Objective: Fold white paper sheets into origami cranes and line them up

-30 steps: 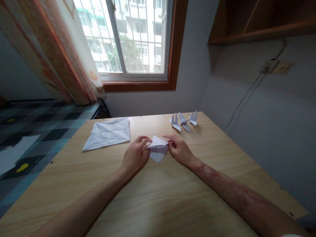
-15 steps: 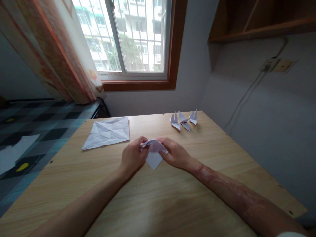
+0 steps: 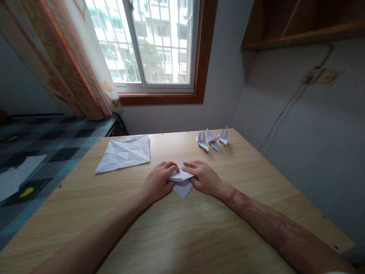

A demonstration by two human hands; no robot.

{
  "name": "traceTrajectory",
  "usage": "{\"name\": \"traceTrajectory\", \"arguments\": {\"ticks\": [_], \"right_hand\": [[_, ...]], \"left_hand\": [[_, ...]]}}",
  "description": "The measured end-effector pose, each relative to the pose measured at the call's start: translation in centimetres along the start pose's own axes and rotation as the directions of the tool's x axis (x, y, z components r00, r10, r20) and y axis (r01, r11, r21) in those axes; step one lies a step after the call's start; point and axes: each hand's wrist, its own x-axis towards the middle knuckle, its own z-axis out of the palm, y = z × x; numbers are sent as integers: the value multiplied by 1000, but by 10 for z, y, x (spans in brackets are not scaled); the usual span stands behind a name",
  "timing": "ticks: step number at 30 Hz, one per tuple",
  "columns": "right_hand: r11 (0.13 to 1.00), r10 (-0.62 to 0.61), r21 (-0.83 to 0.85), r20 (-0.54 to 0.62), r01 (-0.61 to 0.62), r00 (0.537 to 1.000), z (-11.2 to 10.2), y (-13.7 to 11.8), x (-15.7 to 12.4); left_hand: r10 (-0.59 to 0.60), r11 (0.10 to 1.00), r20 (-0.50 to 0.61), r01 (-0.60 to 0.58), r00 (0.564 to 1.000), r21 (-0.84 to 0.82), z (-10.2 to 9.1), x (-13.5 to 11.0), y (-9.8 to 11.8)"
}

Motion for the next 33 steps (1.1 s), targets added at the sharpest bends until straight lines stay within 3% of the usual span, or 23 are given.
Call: {"name": "traceTrajectory", "arguments": {"ticks": [7,10,15,17,20,25,28,33], "right_hand": [[997,-68,-20,115,71,991,-10,0,-6],[997,-76,29,208,72,975,-10,5,-8],[993,-42,115,287,9,957,-16,11,-6],[993,-40,120,252,10,967,-17,9,-4],[994,-55,103,108,44,993,-16,6,-4],[993,-75,85,-60,80,995,-11,3,-3],[1000,-27,12,-99,28,995,-10,1,-1],[991,45,-115,-156,-63,987,-9,1,1]], "left_hand": [[189,976,139,-171,972,-134,-23,0,-17],[141,978,118,-120,983,-169,-22,1,-20],[137,989,60,-133,989,-61,-11,1,-22],[109,994,15,-109,994,0,-8,1,-23],[19,996,-82,-11,996,89,-7,0,-25],[-61,992,-102,72,993,106,-6,-2,-22],[-38,996,-124,47,992,72,-6,-3,-18],[125,992,-42,-125,991,16,-5,-1,-21]]}}
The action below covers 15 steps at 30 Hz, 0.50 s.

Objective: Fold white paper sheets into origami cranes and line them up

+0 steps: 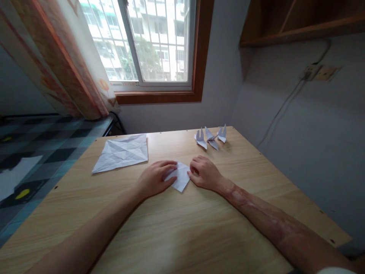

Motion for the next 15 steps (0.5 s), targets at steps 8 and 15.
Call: {"name": "traceTrajectory", "arguments": {"ticks": [8,15], "right_hand": [[978,-74,199,71,58,995,2,-1,-1],[972,184,173,-148,-157,972,10,13,0]], "left_hand": [[-114,992,-55,117,992,55,4,-1,-3],[59,995,31,-56,998,-82,1,3,-2]]}}
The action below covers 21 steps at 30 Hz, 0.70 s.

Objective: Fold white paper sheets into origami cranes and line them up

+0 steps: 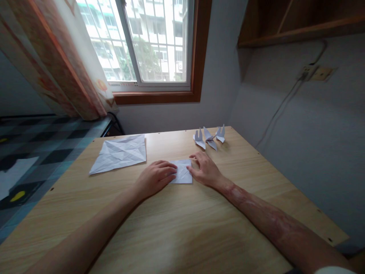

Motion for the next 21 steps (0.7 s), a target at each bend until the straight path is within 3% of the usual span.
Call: {"name": "traceTrajectory", "arguments": {"ticks": [5,10,15,21], "right_hand": [[1000,-25,1,61,25,998,3,7,1],[999,-48,29,51,46,998,-1,2,1],[981,-192,35,112,189,975,-4,-4,0],[947,-312,-4,226,321,923,-3,-8,-2]], "left_hand": [[-4,998,25,6,1000,-68,-1,0,-4],[19,985,57,-9,998,-170,0,-1,-4],[-1,998,58,5,998,-69,0,0,0],[-186,977,-41,189,982,98,2,0,-7]]}}
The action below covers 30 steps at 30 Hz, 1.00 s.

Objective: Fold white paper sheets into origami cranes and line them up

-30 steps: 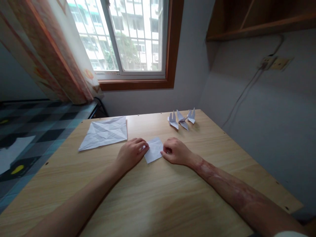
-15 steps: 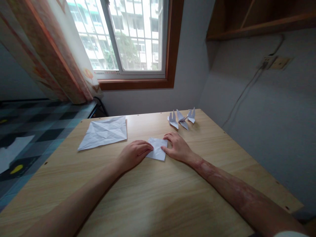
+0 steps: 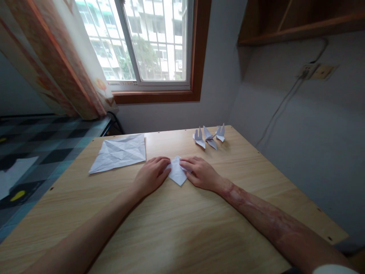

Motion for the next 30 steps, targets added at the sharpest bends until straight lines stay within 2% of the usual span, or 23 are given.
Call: {"name": "traceTrajectory", "arguments": {"ticks": [6,15,19,23,30], "right_hand": [[1000,1,14,110,-2,994,-5,-5,0],[998,66,-18,207,-64,976,1,-3,0],[998,54,-44,187,-46,981,0,-3,4],[999,17,-50,129,-10,991,-5,-5,5],[997,67,-42,28,-66,997,-1,-7,3]], "left_hand": [[-34,999,-13,35,999,30,0,-1,3],[1,1000,-5,-1,1000,-14,1,-1,6],[-16,997,-27,18,1000,71,2,-2,5],[-81,985,-75,91,994,145,2,-5,5],[-86,981,-113,103,990,163,1,-5,11]]}}
